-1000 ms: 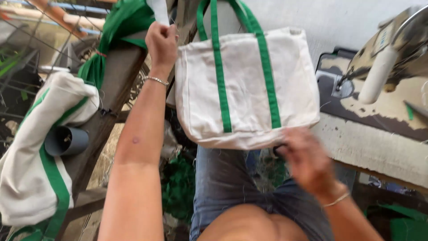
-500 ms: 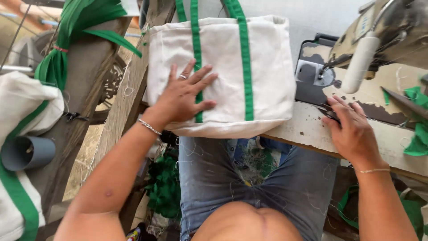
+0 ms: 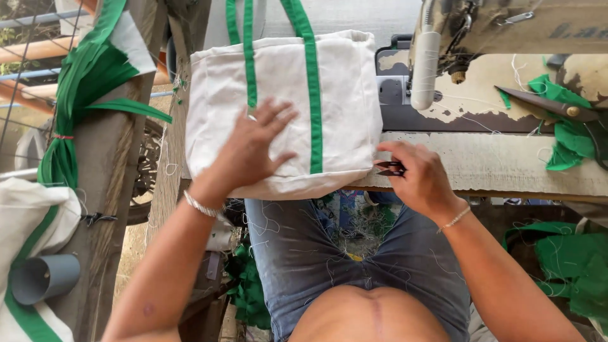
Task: Sewing and finishing a canvas tote bag using an industrial sewing machine and thread snips.
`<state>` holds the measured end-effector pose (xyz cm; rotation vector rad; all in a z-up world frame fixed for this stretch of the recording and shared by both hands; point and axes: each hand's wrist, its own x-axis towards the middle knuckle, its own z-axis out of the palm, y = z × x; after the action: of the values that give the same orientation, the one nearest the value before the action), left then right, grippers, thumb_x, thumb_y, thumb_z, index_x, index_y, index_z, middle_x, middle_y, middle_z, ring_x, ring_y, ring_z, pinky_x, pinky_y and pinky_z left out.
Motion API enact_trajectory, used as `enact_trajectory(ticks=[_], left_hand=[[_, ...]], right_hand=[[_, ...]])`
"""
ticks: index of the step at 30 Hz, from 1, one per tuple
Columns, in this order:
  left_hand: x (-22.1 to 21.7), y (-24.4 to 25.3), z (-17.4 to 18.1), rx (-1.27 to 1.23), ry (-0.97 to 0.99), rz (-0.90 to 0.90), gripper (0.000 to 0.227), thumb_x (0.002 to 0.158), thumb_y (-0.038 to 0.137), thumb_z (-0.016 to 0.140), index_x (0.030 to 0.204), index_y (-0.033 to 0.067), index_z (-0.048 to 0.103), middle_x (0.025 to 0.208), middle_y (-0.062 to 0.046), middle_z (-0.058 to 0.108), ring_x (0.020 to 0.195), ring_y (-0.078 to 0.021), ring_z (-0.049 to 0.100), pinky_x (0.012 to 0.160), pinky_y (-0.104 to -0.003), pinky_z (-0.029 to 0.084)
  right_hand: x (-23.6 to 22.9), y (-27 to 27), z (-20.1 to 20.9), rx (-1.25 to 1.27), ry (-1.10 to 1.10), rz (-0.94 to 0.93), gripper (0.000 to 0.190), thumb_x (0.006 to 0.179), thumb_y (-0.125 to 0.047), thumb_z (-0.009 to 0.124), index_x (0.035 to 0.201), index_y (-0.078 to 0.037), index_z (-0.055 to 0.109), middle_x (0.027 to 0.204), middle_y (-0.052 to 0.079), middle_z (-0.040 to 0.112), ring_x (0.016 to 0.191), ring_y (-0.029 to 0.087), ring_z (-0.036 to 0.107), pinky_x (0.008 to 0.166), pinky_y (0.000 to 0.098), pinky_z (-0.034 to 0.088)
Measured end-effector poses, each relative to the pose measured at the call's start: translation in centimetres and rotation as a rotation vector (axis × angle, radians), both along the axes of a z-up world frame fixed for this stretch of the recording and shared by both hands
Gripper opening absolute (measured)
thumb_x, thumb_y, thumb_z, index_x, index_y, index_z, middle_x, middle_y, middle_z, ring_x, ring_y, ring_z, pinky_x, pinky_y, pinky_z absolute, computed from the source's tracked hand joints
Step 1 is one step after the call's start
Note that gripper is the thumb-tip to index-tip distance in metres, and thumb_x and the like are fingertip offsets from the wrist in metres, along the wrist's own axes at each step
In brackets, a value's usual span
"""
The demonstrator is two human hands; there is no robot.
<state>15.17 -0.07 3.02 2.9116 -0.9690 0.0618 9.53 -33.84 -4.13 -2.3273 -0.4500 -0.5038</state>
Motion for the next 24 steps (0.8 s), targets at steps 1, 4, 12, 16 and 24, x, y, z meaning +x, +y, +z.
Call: enact_trajectory(ticks=[1, 4, 12, 16, 24], left_hand=[[-1.5, -1.4, 0.3, -0.154, 0.008, -0.075, 0.089, 0.078, 0.054, 0.078, 0.154, 0.0202, 0.048, 0.157, -0.008, 0.047, 0.143, -0.0454, 0.043, 0.106, -0.075, 0.035], [-5.1, -4.2, -1.0, -0.231, -0.015, -0.122, 0.097, 0.072, 0.06, 0.081, 0.153, 0.0192, 0.048, 0.156, -0.009, 0.047, 0.141, -0.046, 0.044, 0.105, -0.074, 0.038], [-7.4, -1.5, -4.2, -0.434, -0.13, -0.057, 0.084, 0.07, -0.026, 0.047, 0.145, 0.0106, 0.043, 0.124, -0.014, 0.045, 0.109, -0.0322, 0.049, 0.087, -0.042, 0.051], [-5.9, 0.2, 0.9, -0.679, -0.021, 0.096, 0.043, 0.079, -0.011, 0.058, 0.121, 0.0016, 0.06, 0.107, -0.017, 0.071, 0.097, -0.0355, 0.071, 0.079, -0.044, 0.056], [-0.8, 2.8, 11.5, -0.709, -0.255, 0.296, 0.023, 0.104, 0.03, 0.062, 0.096, 0.0093, 0.067, 0.065, -0.001, 0.056, 0.06, -0.0134, 0.046, 0.054, -0.036, 0.036]], right_hand=[[0.6, -0.1, -0.9, -0.027, 0.024, 0.049, 0.026, 0.088, -0.012, 0.081, 0.111, -0.019, 0.072, 0.076, -0.002, 0.066, 0.073, 0.031, 0.069, 0.072, 0.0397, 0.057], [1.0, -0.7, -1.0, 0.086, 0.088, 0.088, 0.012, 0.094, -0.006, 0.072, 0.102, -0.014, 0.069, 0.081, 0.003, 0.064, 0.075, 0.031, 0.067, 0.07, 0.042, 0.054], [0.1, -14.5, -3.4, 0.512, 0.081, -0.422, 0.009, 0.122, -0.018, 0.068, 0.116, -0.013, 0.064, 0.083, 0.006, 0.065, 0.076, 0.014, 0.064, 0.086, 0.0338, 0.055], [-0.1, -16.9, -4.9, -0.319, -0.152, -0.501, 0.019, 0.109, -0.004, 0.076, 0.128, -0.002, 0.079, 0.115, 0.013, 0.072, 0.1, 0.036, 0.07, 0.081, 0.0477, 0.053], [0.2, -16.0, -6.4, -0.585, -0.198, -0.56, 0.03, 0.109, -0.024, 0.08, 0.138, -0.015, 0.084, 0.126, 0.006, 0.075, 0.112, 0.025, 0.074, 0.092, 0.0369, 0.061]])
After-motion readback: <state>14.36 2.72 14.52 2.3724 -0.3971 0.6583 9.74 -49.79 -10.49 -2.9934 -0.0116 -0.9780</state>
